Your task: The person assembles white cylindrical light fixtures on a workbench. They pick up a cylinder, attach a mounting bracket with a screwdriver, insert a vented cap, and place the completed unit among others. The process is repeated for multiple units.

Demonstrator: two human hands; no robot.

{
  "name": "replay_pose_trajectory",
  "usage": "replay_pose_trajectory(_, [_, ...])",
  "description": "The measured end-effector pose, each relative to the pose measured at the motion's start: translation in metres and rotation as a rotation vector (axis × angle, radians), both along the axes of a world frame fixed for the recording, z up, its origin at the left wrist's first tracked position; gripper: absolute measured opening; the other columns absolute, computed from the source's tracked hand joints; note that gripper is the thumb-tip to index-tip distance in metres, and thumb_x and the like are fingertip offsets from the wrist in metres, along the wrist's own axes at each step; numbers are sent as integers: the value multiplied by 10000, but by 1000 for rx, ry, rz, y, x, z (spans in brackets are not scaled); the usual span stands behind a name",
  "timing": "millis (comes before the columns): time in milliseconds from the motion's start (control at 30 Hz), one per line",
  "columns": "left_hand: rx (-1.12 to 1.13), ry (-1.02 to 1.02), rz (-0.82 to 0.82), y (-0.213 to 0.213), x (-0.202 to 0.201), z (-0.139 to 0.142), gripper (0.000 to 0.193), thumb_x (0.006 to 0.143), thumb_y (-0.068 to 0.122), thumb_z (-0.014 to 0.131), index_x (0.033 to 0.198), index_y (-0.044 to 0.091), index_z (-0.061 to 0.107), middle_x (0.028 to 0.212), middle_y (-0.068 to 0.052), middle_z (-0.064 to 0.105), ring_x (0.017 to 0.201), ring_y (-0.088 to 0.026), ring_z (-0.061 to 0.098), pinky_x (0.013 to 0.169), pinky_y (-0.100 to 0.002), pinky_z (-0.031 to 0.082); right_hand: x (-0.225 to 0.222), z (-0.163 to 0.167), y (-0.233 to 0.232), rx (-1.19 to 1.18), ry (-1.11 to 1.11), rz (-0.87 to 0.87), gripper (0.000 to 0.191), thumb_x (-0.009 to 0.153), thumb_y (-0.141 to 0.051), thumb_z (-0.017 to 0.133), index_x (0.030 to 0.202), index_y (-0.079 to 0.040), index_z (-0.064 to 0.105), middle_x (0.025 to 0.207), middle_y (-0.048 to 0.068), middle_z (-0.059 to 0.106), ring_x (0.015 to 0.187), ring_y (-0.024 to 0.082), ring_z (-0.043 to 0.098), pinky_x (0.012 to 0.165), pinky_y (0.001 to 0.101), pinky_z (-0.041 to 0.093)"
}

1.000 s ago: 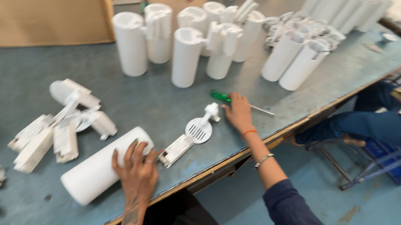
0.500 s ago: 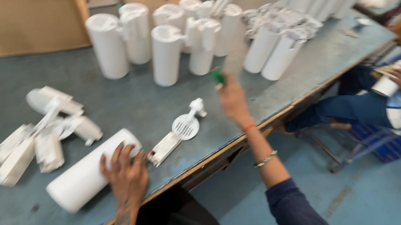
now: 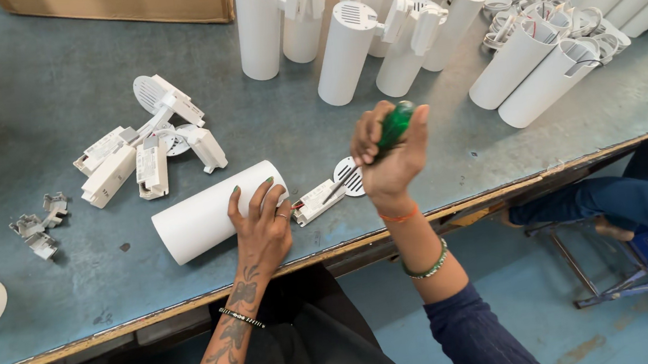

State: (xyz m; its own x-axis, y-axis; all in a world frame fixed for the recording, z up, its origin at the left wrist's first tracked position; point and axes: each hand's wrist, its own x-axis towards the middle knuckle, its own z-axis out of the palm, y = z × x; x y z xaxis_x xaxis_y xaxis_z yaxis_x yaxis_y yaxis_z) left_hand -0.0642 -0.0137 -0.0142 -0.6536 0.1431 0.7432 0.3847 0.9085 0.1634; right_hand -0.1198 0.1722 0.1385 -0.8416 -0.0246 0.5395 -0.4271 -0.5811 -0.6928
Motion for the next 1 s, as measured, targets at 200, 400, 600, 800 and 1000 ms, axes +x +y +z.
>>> replay_pose_trajectory(200, [18,0,-2,1,-2,0,63,864,137,747,915,101,755,1274,-6,580,1379,-184,440,1231,-564,210,-13,-19,-20,13,-5,24,696,1045,-703,360,714,-92,407,564,6,338,469,103,294,436,265,280])
replay_pose_trajectory(400, [46,-18,-14,0,-3,-2,78,842,132,744,911,96,755,1268,-10,577,1375,-186,439,1235,-560,204,-17,-30,-28,34,-34,40,687,1046,-687,362,698,-95,400,547,2,328,452,107,290,427,265,288])
replay_pose_trajectory(600, [42,-18,-8,0,-3,-3,86,825,131,750,904,96,756,1272,-7,578,1375,-182,437,1235,-559,203,-20,-31,-32,55,-21,33,676,1047,-671,367,696,-95,403,544,6,330,448,112,291,422,270,296])
replay_pose_trajectory(800, [56,-14,-16,1,-5,-3,59,849,145,752,883,97,751,1267,-3,576,1370,-177,432,1247,-560,197,-21,-32,-33,70,-10,11,674,1052,-656,375,689,-89,408,537,8,333,446,113,295,418,272,295])
replay_pose_trajectory(1000, [59,-16,-18,-1,-4,-5,67,856,156,749,871,90,747,1255,-2,577,1364,-179,435,1245,-563,199,-20,-36,-41,96,-15,41,669,1049,-651,365,690,-88,409,534,3,333,442,106,295,417,268,294])
